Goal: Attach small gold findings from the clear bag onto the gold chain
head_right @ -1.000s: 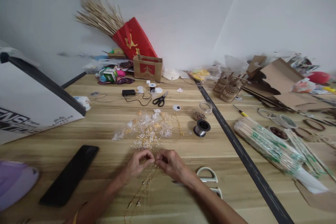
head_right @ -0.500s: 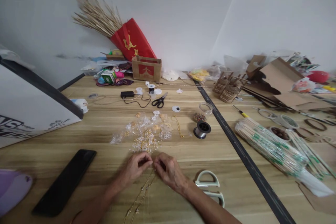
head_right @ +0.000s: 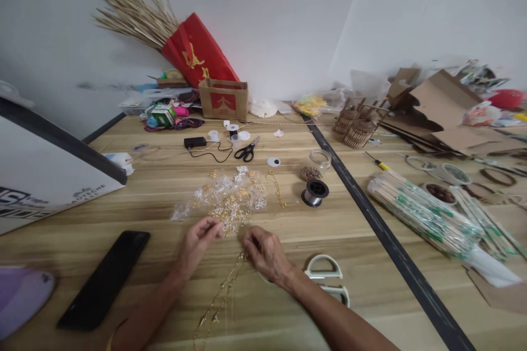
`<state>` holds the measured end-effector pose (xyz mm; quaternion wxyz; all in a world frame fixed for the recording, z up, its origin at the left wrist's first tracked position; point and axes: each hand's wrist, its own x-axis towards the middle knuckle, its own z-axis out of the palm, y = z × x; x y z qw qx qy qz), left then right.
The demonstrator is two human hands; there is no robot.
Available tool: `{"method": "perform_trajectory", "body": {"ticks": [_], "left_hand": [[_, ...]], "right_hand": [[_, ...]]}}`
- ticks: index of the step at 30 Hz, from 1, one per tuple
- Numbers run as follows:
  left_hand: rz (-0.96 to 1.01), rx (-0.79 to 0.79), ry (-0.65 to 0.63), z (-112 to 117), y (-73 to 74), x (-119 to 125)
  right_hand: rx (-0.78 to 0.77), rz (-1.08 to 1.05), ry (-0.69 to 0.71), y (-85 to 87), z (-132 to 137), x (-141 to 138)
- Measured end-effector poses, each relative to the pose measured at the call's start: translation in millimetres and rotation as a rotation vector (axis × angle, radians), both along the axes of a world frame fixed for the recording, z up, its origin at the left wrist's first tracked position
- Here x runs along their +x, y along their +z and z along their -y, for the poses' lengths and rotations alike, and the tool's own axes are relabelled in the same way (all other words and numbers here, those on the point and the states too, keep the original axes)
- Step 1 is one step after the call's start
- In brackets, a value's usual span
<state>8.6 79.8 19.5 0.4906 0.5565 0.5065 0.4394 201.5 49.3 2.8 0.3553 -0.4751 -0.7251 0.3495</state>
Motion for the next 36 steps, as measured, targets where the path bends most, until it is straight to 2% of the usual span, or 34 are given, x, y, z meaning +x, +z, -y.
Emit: {"method": "perform_trajectory", "body": {"ticks": [2, 5, 9, 11, 14, 19, 23, 28, 36], "left_hand": [[0.044, 0.000, 0.112, -5, 4.7, -4], [0.058, 0.023, 0.215, -12, 8.7, -9], [0.007, 0.052, 0.241, -17, 11.5, -9], [-0.040, 0.078, 0.199, -20, 11.7, -6], [-0.165, 0.154, 0.072, -24, 9.4, 1], [-0.522, 0.400, -0.174, -36, -0.5, 21], [-0.774, 0.566, -0.293, -42, -7.0, 36], [-0.971, 0.653, -0.382, -44, -8.9, 43], [-1.044, 0.636, -0.416, -47, -13.6, 44]], "right_hand": [[0.020, 0.014, -0.001, -0.6, 0, 0], [0.067, 0.024, 0.006, -1.8, 0, 1], [0.123, 0.022, 0.011, -2.3, -1, 3], [0.140, 0.021, 0.011, -1.7, -2, 3], [0.110, -0.038, -0.035, -1.1, -3, 3], [-0.067, -0.283, -0.216, -2.4, -9, 3], [-0.123, -0.423, -0.318, -2.9, -15, 5], [-0.183, -0.527, -0.357, -2.6, -18, 5], [-0.221, -0.560, -0.325, -5.5, -19, 4]]}}
